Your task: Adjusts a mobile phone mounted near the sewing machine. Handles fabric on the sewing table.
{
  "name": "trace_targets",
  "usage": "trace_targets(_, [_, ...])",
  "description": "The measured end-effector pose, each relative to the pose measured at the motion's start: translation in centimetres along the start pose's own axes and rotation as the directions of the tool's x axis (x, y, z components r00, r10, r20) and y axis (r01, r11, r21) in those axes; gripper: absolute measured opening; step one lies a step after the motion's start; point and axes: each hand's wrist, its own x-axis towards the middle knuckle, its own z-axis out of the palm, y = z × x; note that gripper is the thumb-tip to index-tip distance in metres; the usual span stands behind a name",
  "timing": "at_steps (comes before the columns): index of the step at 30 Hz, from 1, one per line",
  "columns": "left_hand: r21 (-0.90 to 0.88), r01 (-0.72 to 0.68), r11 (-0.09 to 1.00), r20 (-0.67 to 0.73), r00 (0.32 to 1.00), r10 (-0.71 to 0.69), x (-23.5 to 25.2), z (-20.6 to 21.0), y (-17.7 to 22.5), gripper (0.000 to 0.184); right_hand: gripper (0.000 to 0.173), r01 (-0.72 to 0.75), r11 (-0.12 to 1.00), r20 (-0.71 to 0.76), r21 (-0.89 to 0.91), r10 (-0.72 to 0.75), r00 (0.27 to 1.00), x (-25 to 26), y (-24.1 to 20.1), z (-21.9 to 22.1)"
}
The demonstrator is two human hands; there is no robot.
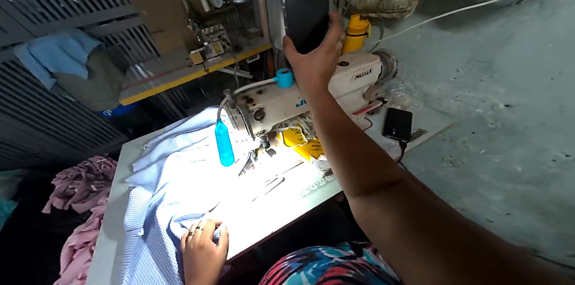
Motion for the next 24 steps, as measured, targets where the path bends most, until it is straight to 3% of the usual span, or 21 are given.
trace_targets(5, [0.018, -0.004, 1.000, -0.032, 0.999, 0.004, 0.1, 0.1, -0.1, 0.037, 0.099, -0.098, 0.995, 0.006, 0.030, 0.098, 0.995, -0.3, -1.1, 0.1])
trace_targets(10, [0.024, 0.006, 1.000, -0.020, 1.000, -0.006, 0.0, 0.1, -0.1, 0.036, 0.098, -0.022, 0.983, 0.137, 0.182, -0.003, 0.991, 0.5, 0.5, -0.8])
trace_targets(14, [0.022, 0.014, 1.000, 0.001, 1.000, -0.014, -0.2, 0.1, -0.2, 0.035, 0.079, -0.033, 0.900, 0.360, 0.435, -0.140, 0.922, 2.4, 3.1, -2.8])
trace_targets(16, [0.015, 0.008, 1.000, 0.014, 1.000, -0.008, -0.1, -0.1, -0.1, 0.035, 0.079, -0.101, 0.862, 0.451, 0.496, -0.156, 0.879, 3.4, 3.7, -3.9])
trace_targets(21, [0.010, 0.002, 1.000, 0.030, 1.000, -0.002, 0.0, -0.1, 0.0, 0.036, 0.095, -0.202, 0.856, 0.592, 0.476, -0.143, 0.793, 5.5, 4.2, -4.5])
trace_targets(24, [0.003, 0.013, 1.000, 0.051, 0.999, -0.013, 0.0, -0.3, 0.1, 0.035, 0.076, -0.120, 0.890, 0.600, 0.439, -0.191, 0.777, 6.2, 4.4, -4.0])
